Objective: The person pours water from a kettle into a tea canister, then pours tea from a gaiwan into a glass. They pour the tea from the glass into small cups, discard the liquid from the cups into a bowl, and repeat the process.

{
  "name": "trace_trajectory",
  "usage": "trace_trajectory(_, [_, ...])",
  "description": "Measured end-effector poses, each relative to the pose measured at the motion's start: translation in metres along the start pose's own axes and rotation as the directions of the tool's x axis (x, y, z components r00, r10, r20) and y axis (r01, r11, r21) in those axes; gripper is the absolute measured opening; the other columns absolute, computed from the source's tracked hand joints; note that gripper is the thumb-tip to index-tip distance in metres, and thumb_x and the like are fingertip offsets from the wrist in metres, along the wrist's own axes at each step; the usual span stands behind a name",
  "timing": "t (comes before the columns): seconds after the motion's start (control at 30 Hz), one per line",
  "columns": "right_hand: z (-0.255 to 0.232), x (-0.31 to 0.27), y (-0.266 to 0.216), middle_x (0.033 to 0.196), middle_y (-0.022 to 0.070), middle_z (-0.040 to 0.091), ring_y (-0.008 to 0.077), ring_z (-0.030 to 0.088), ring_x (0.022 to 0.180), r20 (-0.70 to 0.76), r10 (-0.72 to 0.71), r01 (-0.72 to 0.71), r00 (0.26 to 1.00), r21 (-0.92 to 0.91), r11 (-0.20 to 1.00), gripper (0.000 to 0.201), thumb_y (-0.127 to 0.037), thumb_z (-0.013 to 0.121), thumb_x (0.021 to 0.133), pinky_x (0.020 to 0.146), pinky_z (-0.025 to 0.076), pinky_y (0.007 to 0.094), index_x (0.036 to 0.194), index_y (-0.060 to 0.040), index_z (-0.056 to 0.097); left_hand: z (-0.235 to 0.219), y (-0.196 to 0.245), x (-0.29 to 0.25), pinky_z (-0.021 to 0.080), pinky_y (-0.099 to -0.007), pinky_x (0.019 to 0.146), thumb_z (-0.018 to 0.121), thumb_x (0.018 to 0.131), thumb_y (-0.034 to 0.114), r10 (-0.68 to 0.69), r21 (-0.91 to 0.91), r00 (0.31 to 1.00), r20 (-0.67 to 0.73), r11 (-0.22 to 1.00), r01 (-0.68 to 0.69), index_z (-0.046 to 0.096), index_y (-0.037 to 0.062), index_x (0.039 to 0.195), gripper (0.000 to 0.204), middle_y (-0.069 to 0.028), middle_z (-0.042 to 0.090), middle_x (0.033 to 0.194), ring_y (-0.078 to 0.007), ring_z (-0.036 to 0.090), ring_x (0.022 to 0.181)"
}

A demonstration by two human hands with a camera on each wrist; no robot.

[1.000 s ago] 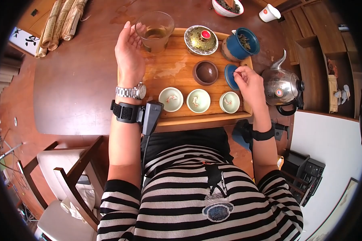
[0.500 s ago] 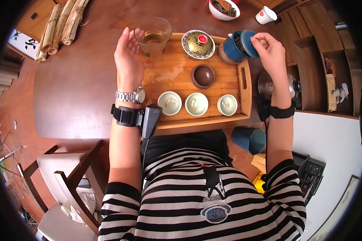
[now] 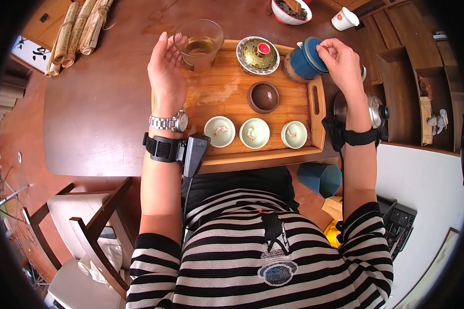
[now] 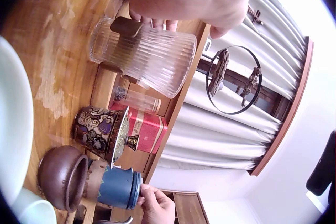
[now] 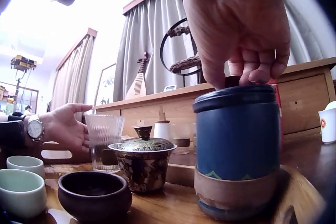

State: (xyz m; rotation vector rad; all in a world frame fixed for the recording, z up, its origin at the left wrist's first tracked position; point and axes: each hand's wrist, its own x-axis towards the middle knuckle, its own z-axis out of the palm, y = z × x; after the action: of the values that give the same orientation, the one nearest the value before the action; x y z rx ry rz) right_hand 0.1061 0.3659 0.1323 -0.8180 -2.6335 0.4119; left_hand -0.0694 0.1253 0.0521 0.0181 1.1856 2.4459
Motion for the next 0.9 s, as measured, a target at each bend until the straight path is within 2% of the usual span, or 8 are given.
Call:
trace_trajectory(0.33, [-0.002, -0.002, -0.003, 0.062, 0.0102, 0.058, 0.0222, 0.058, 0.059, 0.035, 0.011, -0.010, 0.999, -0.006, 1.000, 0.025, -0.024, 0.061, 0.077, 0.059, 0.045, 0.0320, 0.086, -0.0015, 0.061, 0.003, 0.002, -0.002, 0.034, -0.0296, 0.092, 0.048, 0.087, 0.034, 0.007, 0.010, 1.000, -0.014, 1.000, -0.007, 0.057, -0.0024, 0.099, 0.040, -0.0122, 0.059, 0.101, -0.0206, 0.053, 0.100])
trace_trajectory(0.4, [0.000, -0.002, 0.001, 0.062, 0.0094, 0.058, 0.0213, 0.057, 0.058, 0.012, -0.024, 0.024, 1.000, 0.028, 0.999, 0.024, -0.024, 0.061, 0.077, 0.058, 0.045, 0.0313, 0.086, -0.0019, 0.061, 0.002, 0.000, -0.001, 0.034, -0.0295, 0.092, 0.048, 0.087, 0.034, 0.010, 0.008, 1.000, -0.011, 1.000, -0.009, 0.057, -0.0024, 0.099, 0.040, -0.0122, 0.059, 0.101, -0.0205, 0.053, 0.100])
trace_trajectory(0.63, [0.003, -0.005, 0.000, 0.060, 0.0086, 0.055, 0.0195, 0.055, 0.056, -0.004, -0.018, 0.018, 1.000, 0.025, 1.000, 0.024, -0.025, 0.061, 0.077, 0.058, 0.045, 0.0306, 0.086, -0.0022, 0.061, 0.002, 0.001, -0.001, 0.032, -0.0298, 0.094, 0.046, 0.087, 0.036, 0.001, 0.018, 1.000, -0.002, 1.000, -0.001, 0.056, -0.0027, 0.100, 0.042, -0.0123, 0.059, 0.103, -0.0204, 0.052, 0.101])
trace_trajectory(0.73, [0.005, -0.006, 0.000, 0.063, 0.0091, 0.056, 0.0186, 0.055, 0.059, -0.023, 0.007, -0.006, 1.000, 0.026, 1.000, 0.024, -0.024, 0.061, 0.078, 0.059, 0.045, 0.0305, 0.086, -0.0022, 0.061, 0.001, 0.001, -0.001, 0.031, -0.0301, 0.094, 0.046, 0.087, 0.036, 0.001, 0.013, 1.000, -0.007, 1.000, -0.001, 0.055, -0.0029, 0.101, 0.042, -0.0128, 0.059, 0.103, -0.0209, 0.052, 0.102])
trace_trajectory(0.8, [0.006, -0.007, 0.004, 0.069, 0.0090, 0.057, 0.0188, 0.055, 0.061, -0.064, -0.096, 0.094, 0.993, -0.023, 0.995, 0.024, -0.024, 0.062, 0.078, 0.060, 0.046, 0.0307, 0.089, -0.0019, 0.061, 0.001, 0.001, -0.001, 0.031, -0.0301, 0.094, 0.046, 0.087, 0.036, -0.005, 0.004, 1.000, 0.003, 1.000, 0.005, 0.055, -0.0030, 0.101, 0.042, -0.0131, 0.059, 0.103, -0.0212, 0.052, 0.102])
trace_trajectory(0.9, [0.002, -0.014, 0.000, 0.074, 0.0096, 0.056, 0.0203, 0.054, 0.063, -0.051, -0.101, 0.101, 0.994, 0.006, 0.995, 0.028, -0.024, 0.062, 0.079, 0.063, 0.046, 0.0311, 0.095, -0.0015, 0.060, 0.000, 0.003, 0.000, 0.031, -0.0300, 0.094, 0.046, 0.087, 0.036, -0.018, -0.010, 1.000, 0.004, 1.000, 0.018, 0.055, -0.0033, 0.102, 0.043, -0.0136, 0.059, 0.103, -0.0218, 0.052, 0.103])
